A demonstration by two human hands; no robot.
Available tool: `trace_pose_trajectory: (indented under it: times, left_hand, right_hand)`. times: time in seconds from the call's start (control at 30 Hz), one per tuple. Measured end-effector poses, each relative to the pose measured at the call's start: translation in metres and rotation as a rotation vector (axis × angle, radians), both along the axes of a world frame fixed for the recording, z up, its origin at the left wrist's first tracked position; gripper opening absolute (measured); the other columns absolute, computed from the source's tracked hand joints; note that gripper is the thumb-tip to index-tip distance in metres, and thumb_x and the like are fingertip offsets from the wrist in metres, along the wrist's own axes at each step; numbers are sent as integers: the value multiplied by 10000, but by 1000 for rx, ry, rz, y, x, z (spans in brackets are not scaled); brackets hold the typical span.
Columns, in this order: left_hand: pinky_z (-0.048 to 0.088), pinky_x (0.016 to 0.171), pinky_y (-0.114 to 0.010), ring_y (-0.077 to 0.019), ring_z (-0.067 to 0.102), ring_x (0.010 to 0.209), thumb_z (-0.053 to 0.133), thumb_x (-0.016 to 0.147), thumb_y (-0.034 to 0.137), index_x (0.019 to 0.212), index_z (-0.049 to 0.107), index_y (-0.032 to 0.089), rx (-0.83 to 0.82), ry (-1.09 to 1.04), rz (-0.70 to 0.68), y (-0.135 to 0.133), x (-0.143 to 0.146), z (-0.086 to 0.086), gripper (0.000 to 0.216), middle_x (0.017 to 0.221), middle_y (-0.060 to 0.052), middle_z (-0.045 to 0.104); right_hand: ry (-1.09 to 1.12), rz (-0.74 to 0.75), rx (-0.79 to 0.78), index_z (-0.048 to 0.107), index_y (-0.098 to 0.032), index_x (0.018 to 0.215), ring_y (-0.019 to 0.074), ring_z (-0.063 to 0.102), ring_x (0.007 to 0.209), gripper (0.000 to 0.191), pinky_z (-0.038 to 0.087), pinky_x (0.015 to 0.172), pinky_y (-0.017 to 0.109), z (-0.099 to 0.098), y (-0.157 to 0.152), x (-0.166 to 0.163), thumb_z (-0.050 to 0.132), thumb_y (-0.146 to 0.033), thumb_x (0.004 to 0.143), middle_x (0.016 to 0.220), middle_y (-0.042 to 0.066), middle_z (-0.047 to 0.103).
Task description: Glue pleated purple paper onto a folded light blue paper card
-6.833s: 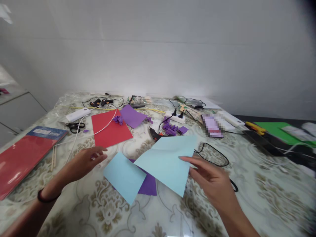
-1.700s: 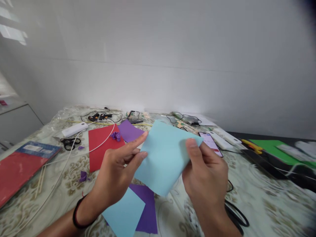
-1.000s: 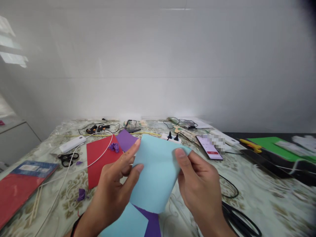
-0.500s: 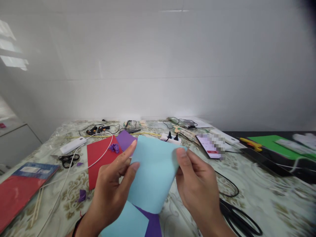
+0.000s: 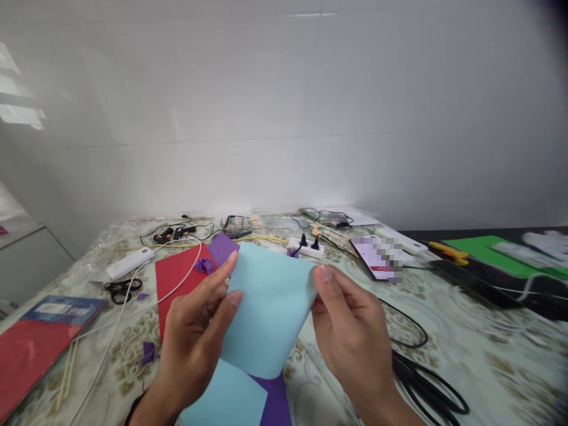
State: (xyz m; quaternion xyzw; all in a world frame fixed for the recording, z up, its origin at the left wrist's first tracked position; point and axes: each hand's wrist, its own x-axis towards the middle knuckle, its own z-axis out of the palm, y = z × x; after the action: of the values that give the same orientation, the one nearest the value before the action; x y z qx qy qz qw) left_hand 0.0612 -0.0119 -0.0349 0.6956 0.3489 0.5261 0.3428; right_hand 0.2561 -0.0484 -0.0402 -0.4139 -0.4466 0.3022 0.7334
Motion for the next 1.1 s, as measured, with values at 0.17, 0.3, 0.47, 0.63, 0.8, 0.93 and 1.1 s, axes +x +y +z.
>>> trace_pose_trajectory:
  times: [0.17,0.3,0.47,0.63,0.8,0.93,1.1]
  left_hand:
    - [260,479,-233,-101,322,575,687,1005,406,1438,696,281,-5,10,37,1,1,2,450,700,33,479]
    - [286,473,-227,-106,333,566,679,1000,410,1423,707,279,34,56,64,3,2,5,444,676,39,490]
    - [319,476,-226,-111,352,570,681,993,399,1405,720,288,63,78,83,4,3,7,428,684,34,546]
    - [310,458,-223,-109,331,559,667,1001,382,1415,712,290,103,89,136,6,0,6,426,663,46,508]
    - [325,460,-215,-100,347,558,677,1001,392,1422,707,289,98,93,131,6,-2,7,435,681,44,537]
    - [351,471,-212,-103,385,565,684,997,387,1417,713,276,96,84,150,6,-2,9,435,688,33,571]
    - [293,426,-217,-107,334,512,720,962,365,1438,699,283,58,19,116,10,-5,10,484,620,46,526]
  right_hand:
    - [-10,9,6,650,-222,761,157,459,595,404,347,521,294,2,2,0,658,-540,1010,672,3,560]
    - [-31,-5,-25,783,-219,959,189,562,650,363,434,558,303,3,4,2,652,-554,1005,746,39,668]
    - [-27,-3,-33,785,-220,1015,193,569,695,363,455,582,302,3,5,4,650,-557,1009,815,51,688]
    - [10,129,-88,678,-216,816,155,500,674,383,445,602,280,0,7,2,706,-564,974,767,3,603]
    - [-37,89,-153,512,-204,631,122,367,613,552,385,556,264,-3,10,1,741,-609,927,627,-48,399]
    - [20,200,-129,625,-190,710,136,462,660,464,441,602,266,0,11,1,743,-573,944,676,-22,512]
    - [91,317,-124,652,-193,719,135,511,679,442,496,655,264,3,12,0,734,-553,962,694,-21,545]
